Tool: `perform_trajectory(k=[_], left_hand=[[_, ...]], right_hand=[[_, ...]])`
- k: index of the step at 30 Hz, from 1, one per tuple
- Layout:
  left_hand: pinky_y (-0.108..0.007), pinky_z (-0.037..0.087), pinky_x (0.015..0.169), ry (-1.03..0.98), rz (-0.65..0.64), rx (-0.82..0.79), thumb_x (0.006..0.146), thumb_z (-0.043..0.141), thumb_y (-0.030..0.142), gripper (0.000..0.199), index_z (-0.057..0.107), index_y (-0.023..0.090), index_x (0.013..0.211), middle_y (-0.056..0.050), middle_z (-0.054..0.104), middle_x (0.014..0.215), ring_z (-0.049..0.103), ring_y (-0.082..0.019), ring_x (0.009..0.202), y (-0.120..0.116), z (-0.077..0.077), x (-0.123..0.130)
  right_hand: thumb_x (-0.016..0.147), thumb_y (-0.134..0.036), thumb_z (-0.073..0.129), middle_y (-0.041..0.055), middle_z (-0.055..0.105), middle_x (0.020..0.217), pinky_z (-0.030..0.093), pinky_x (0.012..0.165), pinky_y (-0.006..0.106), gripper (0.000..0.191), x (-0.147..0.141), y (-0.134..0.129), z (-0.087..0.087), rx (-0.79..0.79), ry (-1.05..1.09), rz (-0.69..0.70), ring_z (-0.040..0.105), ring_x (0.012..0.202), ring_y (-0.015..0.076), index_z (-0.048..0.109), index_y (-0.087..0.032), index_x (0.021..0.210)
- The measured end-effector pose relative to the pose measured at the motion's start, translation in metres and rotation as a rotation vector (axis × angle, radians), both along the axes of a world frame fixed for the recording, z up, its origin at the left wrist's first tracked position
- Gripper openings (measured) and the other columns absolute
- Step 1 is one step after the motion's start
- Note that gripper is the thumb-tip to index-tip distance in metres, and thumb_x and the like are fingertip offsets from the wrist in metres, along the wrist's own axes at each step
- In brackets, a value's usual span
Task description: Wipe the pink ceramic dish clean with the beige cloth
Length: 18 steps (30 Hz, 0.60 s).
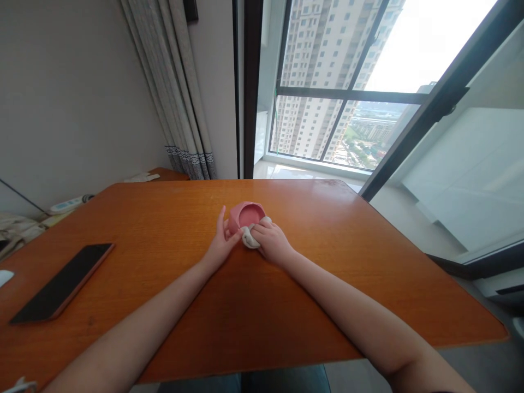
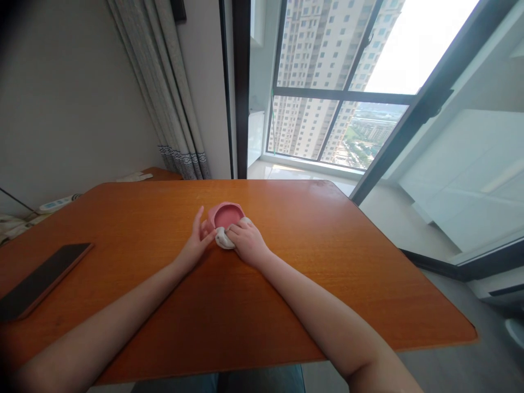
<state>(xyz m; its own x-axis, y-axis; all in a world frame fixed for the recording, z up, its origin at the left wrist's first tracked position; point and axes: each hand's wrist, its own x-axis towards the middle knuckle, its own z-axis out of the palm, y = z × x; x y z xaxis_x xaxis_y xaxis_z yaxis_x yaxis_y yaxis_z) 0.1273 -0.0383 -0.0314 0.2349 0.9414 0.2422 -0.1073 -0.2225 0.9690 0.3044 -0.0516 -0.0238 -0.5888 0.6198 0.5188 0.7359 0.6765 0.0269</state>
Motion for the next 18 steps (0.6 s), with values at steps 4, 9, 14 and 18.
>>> perform_trajectory(k=[4, 9, 14, 18], left_hand=[[-0.035, 0.034, 0.108, 0.097, 0.004, 0.041, 0.08, 0.056, 0.043, 0.089, 0.002, 0.02, 0.146, -0.013, 0.029, 0.148, 0.041, -0.022, 0.129, -0.007, 0.004, 0.004], [-0.038, 0.034, 0.108, 0.049, 0.014, -0.038, 0.077, 0.06, 0.041, 0.091, 0.002, 0.022, 0.145, -0.011, 0.025, 0.15, 0.036, -0.024, 0.133, -0.003, -0.003, 0.002], [-0.043, 0.048, 0.094, -0.114, -0.05, -0.202, 0.08, 0.057, 0.042, 0.088, -0.002, 0.032, 0.143, -0.01, 0.033, 0.147, 0.05, -0.026, 0.121, -0.002, -0.009, 0.006], [-0.042, 0.04, 0.104, -0.017, 0.071, -0.11, 0.081, 0.057, 0.04, 0.076, 0.014, 0.028, 0.143, -0.009, 0.03, 0.148, 0.043, -0.025, 0.128, -0.001, -0.009, 0.003]], right_hand=[[0.087, -0.024, 0.049, 0.0063, 0.062, 0.093, 0.036, 0.079, 0.032, 0.016, -0.007, -0.006, -0.005, 0.003, 0.078, -0.034, 0.045, 0.089, 0.0202, 0.061, -0.019, 0.096], [0.086, -0.023, 0.052, 0.0067, 0.061, 0.095, 0.038, 0.083, 0.033, 0.015, -0.008, -0.005, -0.004, -0.062, 0.097, 0.022, 0.045, 0.091, 0.0206, 0.06, -0.018, 0.097], [0.086, -0.02, 0.05, 0.0084, 0.061, 0.1, 0.038, 0.088, 0.034, 0.019, -0.004, -0.002, -0.001, -0.108, 0.146, 0.115, 0.046, 0.097, 0.021, 0.058, -0.017, 0.104], [0.087, -0.018, 0.048, 0.0087, 0.06, 0.101, 0.038, 0.088, 0.034, 0.02, -0.004, -0.002, 0.002, -0.104, 0.11, 0.143, 0.047, 0.097, 0.0206, 0.057, -0.017, 0.104]])
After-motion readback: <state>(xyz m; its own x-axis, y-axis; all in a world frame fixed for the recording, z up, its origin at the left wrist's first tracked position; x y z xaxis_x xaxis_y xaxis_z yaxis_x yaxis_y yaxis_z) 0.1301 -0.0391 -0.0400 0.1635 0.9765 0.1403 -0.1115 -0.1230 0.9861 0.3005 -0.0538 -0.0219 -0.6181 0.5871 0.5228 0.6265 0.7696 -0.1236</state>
